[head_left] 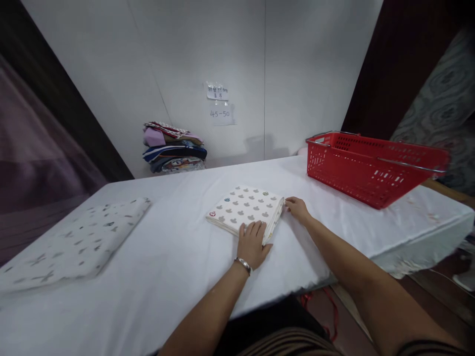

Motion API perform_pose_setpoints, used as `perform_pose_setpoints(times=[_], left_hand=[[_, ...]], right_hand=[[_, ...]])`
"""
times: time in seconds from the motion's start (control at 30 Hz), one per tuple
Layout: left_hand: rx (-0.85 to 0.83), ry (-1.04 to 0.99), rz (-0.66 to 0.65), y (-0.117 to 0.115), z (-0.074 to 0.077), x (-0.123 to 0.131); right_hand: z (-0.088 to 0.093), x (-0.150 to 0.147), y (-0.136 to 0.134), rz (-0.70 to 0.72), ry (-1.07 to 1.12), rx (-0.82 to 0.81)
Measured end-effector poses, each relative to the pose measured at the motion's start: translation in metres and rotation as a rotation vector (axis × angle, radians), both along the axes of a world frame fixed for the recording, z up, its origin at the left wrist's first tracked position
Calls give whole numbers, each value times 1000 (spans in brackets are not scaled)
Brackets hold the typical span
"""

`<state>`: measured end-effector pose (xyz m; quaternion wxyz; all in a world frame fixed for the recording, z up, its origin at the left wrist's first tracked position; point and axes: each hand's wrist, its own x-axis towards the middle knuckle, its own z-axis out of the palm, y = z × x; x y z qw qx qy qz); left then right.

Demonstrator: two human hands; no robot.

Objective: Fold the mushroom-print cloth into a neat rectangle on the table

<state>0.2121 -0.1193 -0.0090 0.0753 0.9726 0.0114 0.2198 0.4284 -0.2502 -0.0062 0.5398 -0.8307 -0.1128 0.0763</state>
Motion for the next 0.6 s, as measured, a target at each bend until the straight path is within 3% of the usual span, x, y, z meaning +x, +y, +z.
perform_pose_setpoints(times=[0.23, 0.6], left_hand=[[60, 18, 16, 1, -5, 3], [53, 15, 17, -3, 2, 0]], right_hand=[[8, -32, 3, 105, 282, 72], [13, -28, 19, 68, 319, 184]])
